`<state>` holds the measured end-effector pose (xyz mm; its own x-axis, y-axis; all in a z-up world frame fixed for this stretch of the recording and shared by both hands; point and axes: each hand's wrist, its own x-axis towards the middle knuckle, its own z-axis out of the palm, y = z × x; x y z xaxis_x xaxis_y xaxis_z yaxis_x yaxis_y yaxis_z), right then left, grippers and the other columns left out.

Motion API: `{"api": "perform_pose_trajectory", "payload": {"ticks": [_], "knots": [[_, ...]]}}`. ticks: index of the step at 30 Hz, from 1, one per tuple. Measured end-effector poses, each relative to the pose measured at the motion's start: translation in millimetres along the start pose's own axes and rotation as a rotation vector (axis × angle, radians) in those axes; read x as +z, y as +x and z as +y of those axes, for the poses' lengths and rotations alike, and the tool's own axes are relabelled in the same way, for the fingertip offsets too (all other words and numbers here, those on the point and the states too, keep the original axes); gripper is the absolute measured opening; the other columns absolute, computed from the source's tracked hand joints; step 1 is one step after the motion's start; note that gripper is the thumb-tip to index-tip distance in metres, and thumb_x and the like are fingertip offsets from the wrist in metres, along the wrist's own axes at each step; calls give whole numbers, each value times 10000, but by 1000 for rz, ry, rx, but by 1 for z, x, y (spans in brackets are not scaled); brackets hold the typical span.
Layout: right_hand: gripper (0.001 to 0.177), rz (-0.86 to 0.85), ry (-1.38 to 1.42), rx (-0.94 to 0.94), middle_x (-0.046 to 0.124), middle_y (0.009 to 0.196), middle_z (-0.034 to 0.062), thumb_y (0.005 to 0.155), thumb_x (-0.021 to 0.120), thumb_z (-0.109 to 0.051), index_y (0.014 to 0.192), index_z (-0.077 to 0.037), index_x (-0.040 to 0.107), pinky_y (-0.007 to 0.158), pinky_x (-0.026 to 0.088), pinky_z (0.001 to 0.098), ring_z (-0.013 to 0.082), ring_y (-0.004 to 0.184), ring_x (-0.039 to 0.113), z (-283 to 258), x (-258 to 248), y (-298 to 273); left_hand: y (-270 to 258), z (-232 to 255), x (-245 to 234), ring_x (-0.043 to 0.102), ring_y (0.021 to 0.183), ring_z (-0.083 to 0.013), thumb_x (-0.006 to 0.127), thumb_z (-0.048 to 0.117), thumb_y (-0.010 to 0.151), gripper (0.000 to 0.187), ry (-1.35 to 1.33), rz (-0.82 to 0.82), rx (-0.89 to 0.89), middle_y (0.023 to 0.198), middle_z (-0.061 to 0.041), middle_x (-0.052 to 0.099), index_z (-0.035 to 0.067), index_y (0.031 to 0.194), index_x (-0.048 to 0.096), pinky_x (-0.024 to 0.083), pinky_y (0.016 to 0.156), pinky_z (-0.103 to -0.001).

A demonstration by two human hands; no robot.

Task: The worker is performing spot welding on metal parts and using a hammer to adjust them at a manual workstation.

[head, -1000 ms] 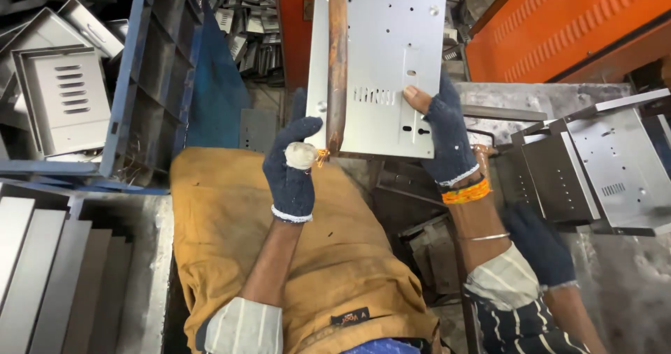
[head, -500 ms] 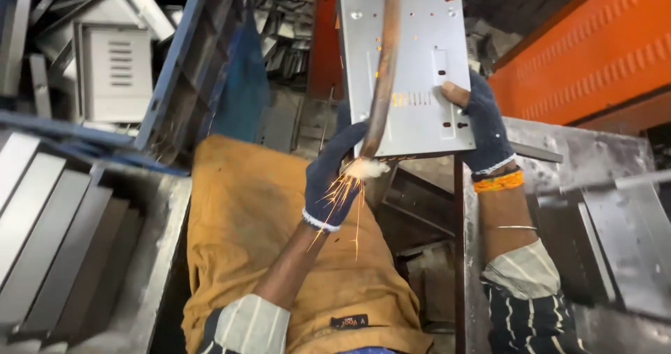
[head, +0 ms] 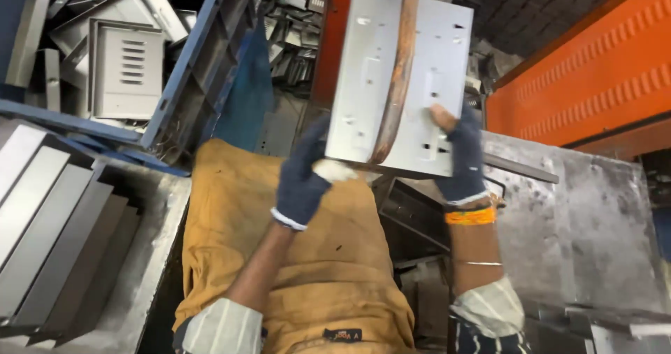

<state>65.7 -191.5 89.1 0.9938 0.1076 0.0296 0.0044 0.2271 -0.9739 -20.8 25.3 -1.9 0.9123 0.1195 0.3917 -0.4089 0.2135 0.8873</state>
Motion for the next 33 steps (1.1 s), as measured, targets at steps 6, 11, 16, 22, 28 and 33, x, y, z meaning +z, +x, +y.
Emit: {"api": "perform_pose_trajectory", "payload": {"ticks": [6,11,16,22,28,33], "knots": [[503,-48,69,-4,703,1152,94,903,698,-208,1340,18,598,817,601,298,169,954,699,5,12,-5,-1,0,-30,704,1176,-184,738,50,868,735,170,-16,-78,1308,-97,695,38,1543,448,605,980,-346],[502,2,-10,-92,664,1123,65,925,713,-217,1355,18,607,805,546,287,135,945,642,38,17,7,-1,6,-46,653,1185,-184,715,60,893,700,6,6,-102,1403,-88,639,31,1541,453,588,902,-347],[482,-28,51,-102,644,1081,38,940,710,-231,1342,21,624,782,515,269,109,924,612,41,36,4,1,2,-65,652,1181,-204,750,21,885,724,53,-36,-50,1354,-101,650,29,1546,453,580,981,-359],[494,17,45,-163,678,1113,-13,962,643,-294,1382,-39,591,740,511,225,62,913,624,68,46,12,3,2,-88,653,1141,-180,716,51,931,589,-17,62,-98,1359,-78,646,30,1487,522,585,892,-348],[491,52,270,-70,700,1122,37,1007,596,-332,1383,-16,591,783,538,297,138,947,669,103,-35,20,5,1,-27,625,1273,-200,728,63,1010,517,171,50,67,1429,-92,651,14,1497,563,527,1108,-352],[511,249,-515,-317,674,1323,164,1026,672,-229,1461,8,547,991,529,376,276,1155,661,82,-57,-25,-6,-23,46,498,1250,-317,761,40,858,819,486,410,330,1412,-253,472,-11,1540,310,409,1059,-412]]}}
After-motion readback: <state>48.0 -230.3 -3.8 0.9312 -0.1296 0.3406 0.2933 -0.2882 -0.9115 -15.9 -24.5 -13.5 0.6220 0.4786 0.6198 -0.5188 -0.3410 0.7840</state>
